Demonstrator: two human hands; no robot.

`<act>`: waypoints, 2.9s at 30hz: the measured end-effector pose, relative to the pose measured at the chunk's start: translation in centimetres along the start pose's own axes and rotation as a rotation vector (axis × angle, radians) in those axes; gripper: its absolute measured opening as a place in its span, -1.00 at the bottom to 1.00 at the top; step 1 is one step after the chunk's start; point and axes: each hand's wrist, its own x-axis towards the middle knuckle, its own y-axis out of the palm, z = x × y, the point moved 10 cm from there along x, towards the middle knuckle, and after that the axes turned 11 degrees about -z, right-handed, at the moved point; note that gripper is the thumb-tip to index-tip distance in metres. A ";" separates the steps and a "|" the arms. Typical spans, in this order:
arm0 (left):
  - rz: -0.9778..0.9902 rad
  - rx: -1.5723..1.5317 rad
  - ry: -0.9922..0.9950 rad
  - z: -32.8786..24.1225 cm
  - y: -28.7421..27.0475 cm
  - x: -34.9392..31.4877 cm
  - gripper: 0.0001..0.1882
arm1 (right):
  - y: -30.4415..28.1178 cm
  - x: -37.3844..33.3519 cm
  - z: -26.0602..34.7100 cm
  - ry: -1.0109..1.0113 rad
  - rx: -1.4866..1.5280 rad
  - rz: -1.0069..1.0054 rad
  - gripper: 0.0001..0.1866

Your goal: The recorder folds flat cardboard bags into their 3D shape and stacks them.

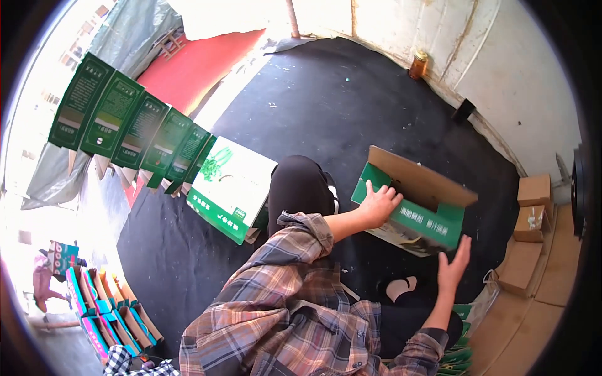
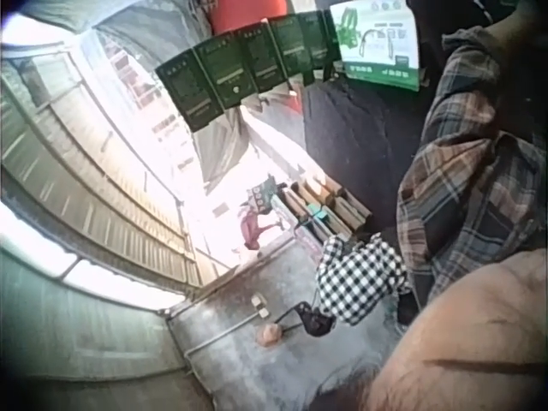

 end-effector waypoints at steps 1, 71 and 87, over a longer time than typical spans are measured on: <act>-0.023 -0.114 -0.144 1.6 -1.0 0.5 -0.25 | -1.7 0.7 -0.7 0.020 0.052 -0.045 -0.23; 0.108 0.199 -0.543 24.7 5.7 -22.1 -0.44 | -7.6 -3.2 -16.9 0.621 0.039 -0.004 -0.65; 0.806 0.840 -0.132 30.3 13.7 -21.3 -0.57 | -16.1 -6.2 -27.2 0.670 0.003 -0.131 -0.66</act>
